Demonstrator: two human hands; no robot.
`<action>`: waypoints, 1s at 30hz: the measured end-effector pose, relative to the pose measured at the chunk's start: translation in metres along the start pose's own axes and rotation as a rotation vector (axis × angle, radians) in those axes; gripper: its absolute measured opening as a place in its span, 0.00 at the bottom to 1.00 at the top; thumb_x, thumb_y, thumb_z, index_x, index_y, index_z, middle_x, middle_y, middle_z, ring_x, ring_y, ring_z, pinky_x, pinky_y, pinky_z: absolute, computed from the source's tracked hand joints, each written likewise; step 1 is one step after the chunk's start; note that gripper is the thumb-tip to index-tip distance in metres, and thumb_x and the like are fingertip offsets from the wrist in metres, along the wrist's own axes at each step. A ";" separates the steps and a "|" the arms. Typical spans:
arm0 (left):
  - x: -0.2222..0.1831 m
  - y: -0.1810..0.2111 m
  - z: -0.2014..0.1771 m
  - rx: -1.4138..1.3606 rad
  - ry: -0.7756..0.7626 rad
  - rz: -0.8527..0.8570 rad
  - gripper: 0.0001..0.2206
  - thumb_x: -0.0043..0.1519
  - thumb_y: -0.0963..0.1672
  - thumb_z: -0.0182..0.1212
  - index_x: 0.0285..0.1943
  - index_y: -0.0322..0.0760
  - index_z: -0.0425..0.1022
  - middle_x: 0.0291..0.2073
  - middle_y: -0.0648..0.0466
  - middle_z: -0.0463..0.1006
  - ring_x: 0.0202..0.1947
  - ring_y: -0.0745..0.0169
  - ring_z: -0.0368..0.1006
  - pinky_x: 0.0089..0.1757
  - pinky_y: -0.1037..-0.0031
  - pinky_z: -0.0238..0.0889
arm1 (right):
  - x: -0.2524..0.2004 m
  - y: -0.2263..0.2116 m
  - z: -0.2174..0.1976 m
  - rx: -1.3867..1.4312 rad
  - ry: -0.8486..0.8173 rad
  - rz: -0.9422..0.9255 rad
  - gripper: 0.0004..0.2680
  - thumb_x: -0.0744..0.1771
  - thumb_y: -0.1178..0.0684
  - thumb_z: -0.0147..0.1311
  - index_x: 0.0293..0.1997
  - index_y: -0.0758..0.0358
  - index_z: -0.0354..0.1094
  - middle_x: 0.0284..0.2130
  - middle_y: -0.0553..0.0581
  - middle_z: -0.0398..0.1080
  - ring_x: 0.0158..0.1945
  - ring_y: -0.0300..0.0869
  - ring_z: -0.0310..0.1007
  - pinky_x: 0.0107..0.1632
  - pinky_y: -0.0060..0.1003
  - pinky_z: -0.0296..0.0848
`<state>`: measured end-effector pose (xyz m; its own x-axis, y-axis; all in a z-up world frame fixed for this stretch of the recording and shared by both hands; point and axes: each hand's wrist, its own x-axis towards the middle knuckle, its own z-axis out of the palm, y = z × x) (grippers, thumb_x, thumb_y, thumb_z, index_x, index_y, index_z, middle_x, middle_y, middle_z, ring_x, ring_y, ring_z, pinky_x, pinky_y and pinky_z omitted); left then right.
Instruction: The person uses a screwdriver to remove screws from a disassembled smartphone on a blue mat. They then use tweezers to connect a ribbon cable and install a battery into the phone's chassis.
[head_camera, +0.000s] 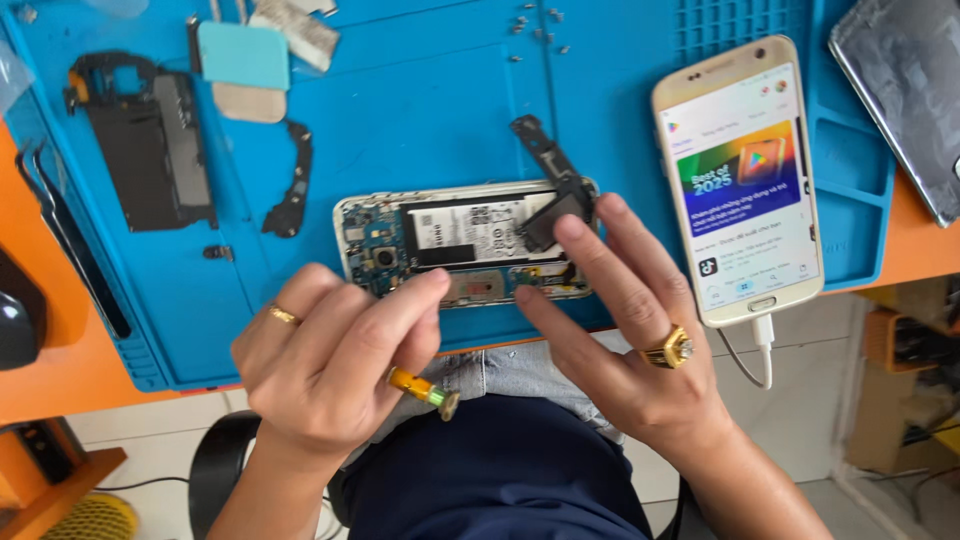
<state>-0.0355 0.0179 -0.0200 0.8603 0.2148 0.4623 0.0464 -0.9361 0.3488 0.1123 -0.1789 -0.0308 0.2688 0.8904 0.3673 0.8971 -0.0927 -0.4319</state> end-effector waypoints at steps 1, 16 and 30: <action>-0.002 -0.002 -0.001 -0.004 0.014 -0.018 0.13 0.72 0.43 0.54 0.48 0.37 0.87 0.20 0.55 0.66 0.21 0.57 0.54 0.26 0.63 0.53 | 0.001 -0.002 0.002 -0.004 -0.017 -0.014 0.12 0.75 0.58 0.44 0.60 0.64 0.77 0.67 0.70 0.59 0.71 0.71 0.63 0.73 0.66 0.77; -0.022 -0.021 -0.003 0.025 0.064 0.015 0.10 0.76 0.43 0.56 0.54 0.48 0.85 0.28 0.60 0.67 0.30 0.61 0.60 0.29 0.72 0.60 | 0.011 -0.022 0.021 -0.113 0.068 -0.027 0.10 0.73 0.67 0.48 0.48 0.67 0.81 0.61 0.75 0.64 0.67 0.77 0.68 0.67 0.66 0.80; -0.030 -0.024 0.000 0.043 0.054 0.014 0.04 0.77 0.44 0.62 0.56 0.47 0.82 0.30 0.60 0.66 0.29 0.61 0.60 0.26 0.69 0.55 | 0.036 -0.026 -0.002 -0.261 -0.013 -0.096 0.04 0.73 0.58 0.60 0.44 0.66 0.80 0.56 0.70 0.72 0.62 0.73 0.70 0.64 0.63 0.75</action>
<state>-0.0626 0.0338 -0.0425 0.8322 0.2155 0.5109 0.0572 -0.9498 0.3075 0.0997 -0.1451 -0.0047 0.1747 0.9063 0.3848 0.9788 -0.1175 -0.1677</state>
